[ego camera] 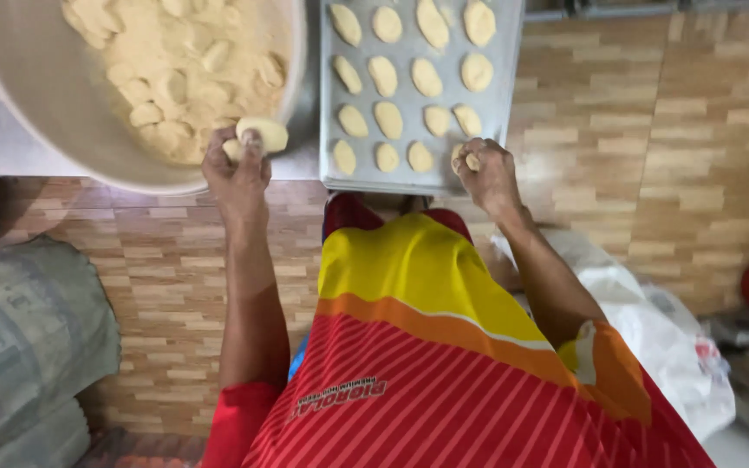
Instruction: Shaping small pieces of dough and arranging them on baking trays in a bakery.
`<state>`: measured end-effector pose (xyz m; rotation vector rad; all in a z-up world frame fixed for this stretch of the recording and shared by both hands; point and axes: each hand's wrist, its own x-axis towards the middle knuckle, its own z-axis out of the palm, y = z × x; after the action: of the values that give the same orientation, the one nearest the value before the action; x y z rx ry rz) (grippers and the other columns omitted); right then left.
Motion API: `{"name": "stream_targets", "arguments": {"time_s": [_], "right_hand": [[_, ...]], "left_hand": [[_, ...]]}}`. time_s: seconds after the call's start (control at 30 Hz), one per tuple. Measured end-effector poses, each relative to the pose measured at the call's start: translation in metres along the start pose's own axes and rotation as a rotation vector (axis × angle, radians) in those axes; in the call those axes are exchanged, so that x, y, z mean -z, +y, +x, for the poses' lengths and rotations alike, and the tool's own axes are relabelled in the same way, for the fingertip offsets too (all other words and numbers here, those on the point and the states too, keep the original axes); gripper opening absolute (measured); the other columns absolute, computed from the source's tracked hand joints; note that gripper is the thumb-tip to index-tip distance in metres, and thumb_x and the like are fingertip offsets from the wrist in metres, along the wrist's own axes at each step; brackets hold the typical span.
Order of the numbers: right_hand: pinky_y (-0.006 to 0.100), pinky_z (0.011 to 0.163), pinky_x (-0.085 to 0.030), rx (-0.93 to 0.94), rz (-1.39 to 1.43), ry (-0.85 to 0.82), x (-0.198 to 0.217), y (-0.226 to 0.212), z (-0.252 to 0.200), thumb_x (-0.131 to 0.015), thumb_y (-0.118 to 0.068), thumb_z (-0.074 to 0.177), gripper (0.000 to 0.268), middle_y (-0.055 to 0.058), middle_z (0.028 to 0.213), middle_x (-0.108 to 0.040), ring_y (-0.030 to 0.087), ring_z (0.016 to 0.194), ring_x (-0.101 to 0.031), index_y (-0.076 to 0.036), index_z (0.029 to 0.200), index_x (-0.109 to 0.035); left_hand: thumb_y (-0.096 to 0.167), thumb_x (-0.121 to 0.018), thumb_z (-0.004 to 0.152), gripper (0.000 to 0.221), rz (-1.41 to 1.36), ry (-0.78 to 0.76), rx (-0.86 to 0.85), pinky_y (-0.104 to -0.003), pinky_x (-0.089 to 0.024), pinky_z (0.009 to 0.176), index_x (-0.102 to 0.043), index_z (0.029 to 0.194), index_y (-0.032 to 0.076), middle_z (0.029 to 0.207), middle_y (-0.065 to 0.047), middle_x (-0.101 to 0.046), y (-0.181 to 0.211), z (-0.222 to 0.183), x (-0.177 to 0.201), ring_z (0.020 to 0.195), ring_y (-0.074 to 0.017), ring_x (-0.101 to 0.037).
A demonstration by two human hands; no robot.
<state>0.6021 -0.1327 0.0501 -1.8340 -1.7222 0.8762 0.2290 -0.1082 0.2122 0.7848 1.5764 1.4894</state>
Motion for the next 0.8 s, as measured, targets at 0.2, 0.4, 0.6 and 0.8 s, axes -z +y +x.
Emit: {"name": "stream_targets", "arguments": {"time_s": [0.2, 0.4, 0.6, 0.8], "right_hand": [[0.055, 0.074, -0.057, 0.364, 0.295, 0.064, 0.045, -0.206, 0.034, -0.084, -0.01, 0.084, 0.029, 0.022, 0.096, -0.07, 0.044, 0.094, -0.07, -0.005, 0.11, -0.073], [0.051, 0.093, -0.058, 0.322, 0.471, 0.24, 0.064, -0.186, 0.061, -0.067, 0.0, 0.103, 0.029, 0.02, 0.128, -0.061, 0.041, 0.115, -0.064, -0.004, 0.131, -0.062], [0.046, 0.072, -0.062, -0.429, -0.324, 0.385, 0.012, 0.004, 0.02, -0.076, -0.029, 0.097, 0.035, 0.015, 0.089, -0.072, 0.034, 0.092, -0.074, -0.003, 0.116, -0.063], [0.045, 0.078, -0.052, -0.844, 0.024, 0.506, -0.01, -0.041, -0.037, -0.069, -0.019, 0.096, 0.014, 0.018, 0.089, -0.07, 0.03, 0.097, -0.072, -0.006, 0.104, -0.069]], "left_hand": [[-0.002, -0.061, 0.1, 0.01, 0.056, 0.099, -0.136, -0.018, -0.044, 0.043, -0.06, 0.108, 0.004, 0.08, -0.006, -0.059, -0.007, 0.058, 0.07, 0.053, -0.0077, -0.054], [0.013, -0.085, 0.094, 0.069, 0.822, 0.103, -0.729, -0.059, -0.046, 0.108, -0.047, 0.146, -0.01, 0.13, -0.042, -0.057, 0.003, 0.057, 0.091, 0.123, -0.0576, -0.057], [-0.002, -0.068, 0.081, 0.041, 0.515, -0.728, -0.256, -0.045, -0.051, 0.103, -0.076, 0.12, 0.009, 0.112, -0.017, -0.075, -0.089, 0.008, 0.04, 0.114, -0.0381, -0.068], [0.029, -0.062, 0.088, 0.057, 0.803, -0.831, 0.065, -0.05, -0.055, 0.1, -0.06, 0.14, 0.006, 0.118, -0.023, -0.072, -0.194, 0.053, 0.016, 0.112, -0.0404, -0.069]]}}
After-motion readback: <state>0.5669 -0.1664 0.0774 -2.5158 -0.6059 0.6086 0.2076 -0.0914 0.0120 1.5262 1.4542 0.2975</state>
